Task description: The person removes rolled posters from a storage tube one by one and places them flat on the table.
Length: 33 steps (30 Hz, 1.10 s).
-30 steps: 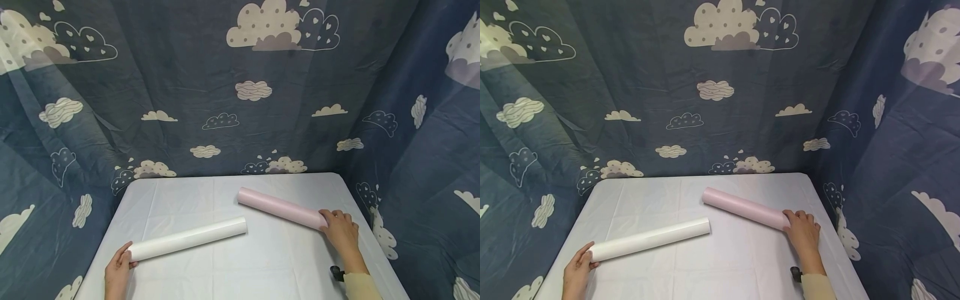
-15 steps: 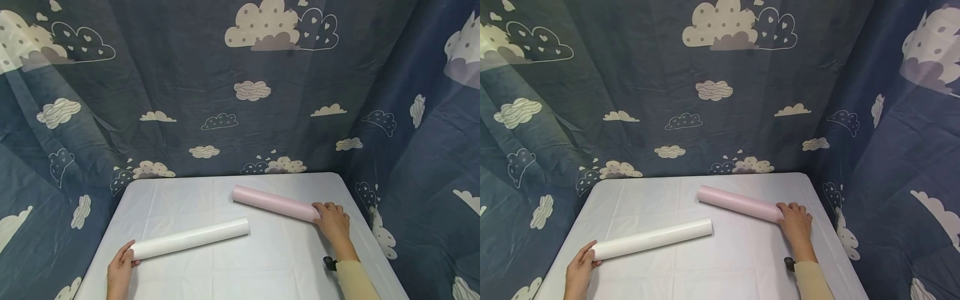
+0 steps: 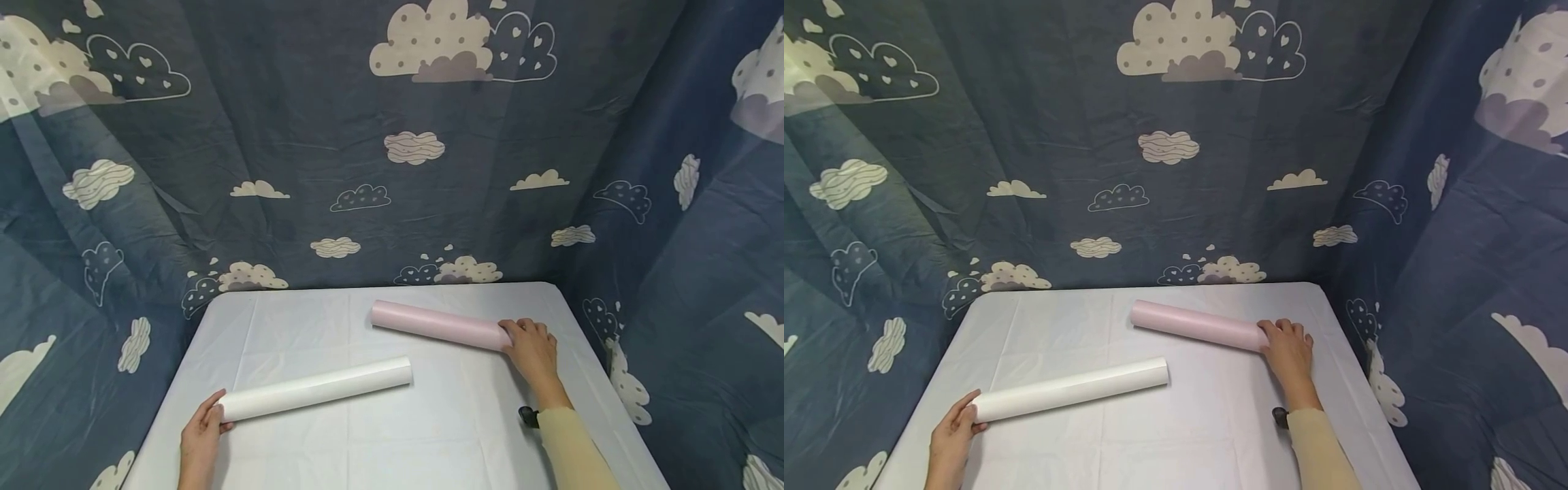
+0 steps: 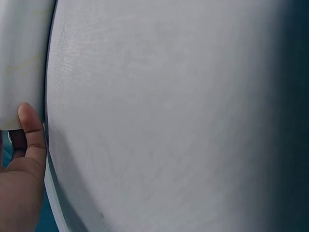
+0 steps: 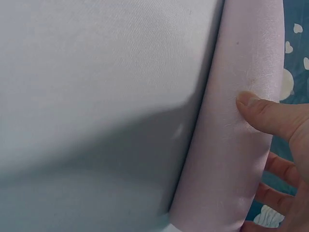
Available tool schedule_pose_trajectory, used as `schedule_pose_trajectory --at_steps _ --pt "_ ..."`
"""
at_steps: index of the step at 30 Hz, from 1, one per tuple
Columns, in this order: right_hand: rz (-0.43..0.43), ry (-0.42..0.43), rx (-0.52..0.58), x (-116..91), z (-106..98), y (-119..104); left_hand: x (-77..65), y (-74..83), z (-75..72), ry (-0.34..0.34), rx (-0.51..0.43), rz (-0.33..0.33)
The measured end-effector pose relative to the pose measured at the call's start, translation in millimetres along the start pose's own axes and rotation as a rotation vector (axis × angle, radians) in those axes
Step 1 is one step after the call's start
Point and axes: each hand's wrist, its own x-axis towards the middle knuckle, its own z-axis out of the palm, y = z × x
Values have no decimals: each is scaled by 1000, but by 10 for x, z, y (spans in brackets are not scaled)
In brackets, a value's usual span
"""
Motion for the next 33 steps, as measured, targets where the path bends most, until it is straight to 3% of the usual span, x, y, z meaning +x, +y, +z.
schedule_pose_trajectory --at_steps 10,23,33 --pt "-8 -1 -20 207 78 -152 -10 -9 8 33 -2 -6" --pt "-33 19 -38 372 182 -312 36 -1 18 16 14 22" --pt "-60 34 -47 533 277 -526 53 -28 7 14 2 8"
